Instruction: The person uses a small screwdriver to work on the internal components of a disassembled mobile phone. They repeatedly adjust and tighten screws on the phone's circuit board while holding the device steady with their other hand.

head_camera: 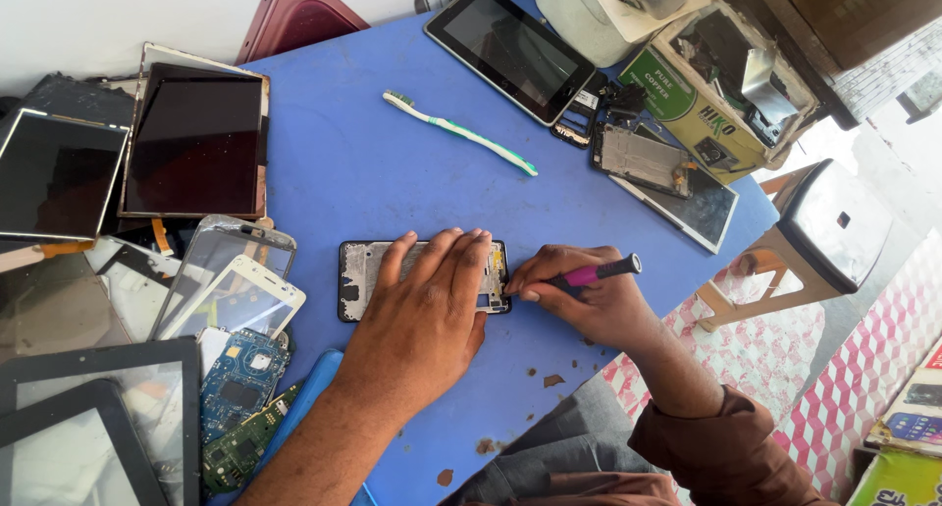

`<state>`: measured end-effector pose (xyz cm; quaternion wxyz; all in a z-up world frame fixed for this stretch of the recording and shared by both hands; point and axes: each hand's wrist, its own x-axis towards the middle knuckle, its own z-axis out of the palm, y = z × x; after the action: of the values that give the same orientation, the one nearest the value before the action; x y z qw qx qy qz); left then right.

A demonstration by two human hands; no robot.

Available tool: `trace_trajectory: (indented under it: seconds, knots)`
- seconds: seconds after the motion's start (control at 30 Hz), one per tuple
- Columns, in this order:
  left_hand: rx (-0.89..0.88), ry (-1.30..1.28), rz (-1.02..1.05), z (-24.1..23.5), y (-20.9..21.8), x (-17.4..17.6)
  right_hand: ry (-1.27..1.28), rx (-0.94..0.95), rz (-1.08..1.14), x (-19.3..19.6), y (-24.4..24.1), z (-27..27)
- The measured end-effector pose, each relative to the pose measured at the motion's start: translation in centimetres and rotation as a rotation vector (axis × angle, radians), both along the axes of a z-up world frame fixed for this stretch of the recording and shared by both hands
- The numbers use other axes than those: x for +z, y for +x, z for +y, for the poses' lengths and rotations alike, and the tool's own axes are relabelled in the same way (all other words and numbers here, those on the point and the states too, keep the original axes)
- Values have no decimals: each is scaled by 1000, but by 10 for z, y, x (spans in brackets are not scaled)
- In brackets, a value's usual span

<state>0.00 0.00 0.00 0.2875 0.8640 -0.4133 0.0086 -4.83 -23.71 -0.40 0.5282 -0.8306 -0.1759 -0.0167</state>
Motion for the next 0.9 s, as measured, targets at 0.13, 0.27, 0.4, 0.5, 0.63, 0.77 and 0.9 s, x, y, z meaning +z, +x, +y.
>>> trace_trajectory:
  seconds: [0.13,0.27,0.4,0.5,0.63,0.77,0.9]
  knots:
    - [-3,-7,-13,0,0,2,-48,-8,-26,2,1,0]
    - [-3,-2,-11,0,1,1,-8,6,-27,1,1,1]
    - [-6,-10,-22,1,0,0,11,18,-44,0,1,1]
    - [-6,-15,-30,1,0,0,-18,10,-55,0,1,1]
    - [-2,-20,-9,1,0,0,-29,51,-56,1,1,0]
    - [-5,-28,-11,1,0,-1,-39,21,-43,0,0,-1]
    - [-9,-3,2,0,1,0,-41,15,-37,1,1,-1]
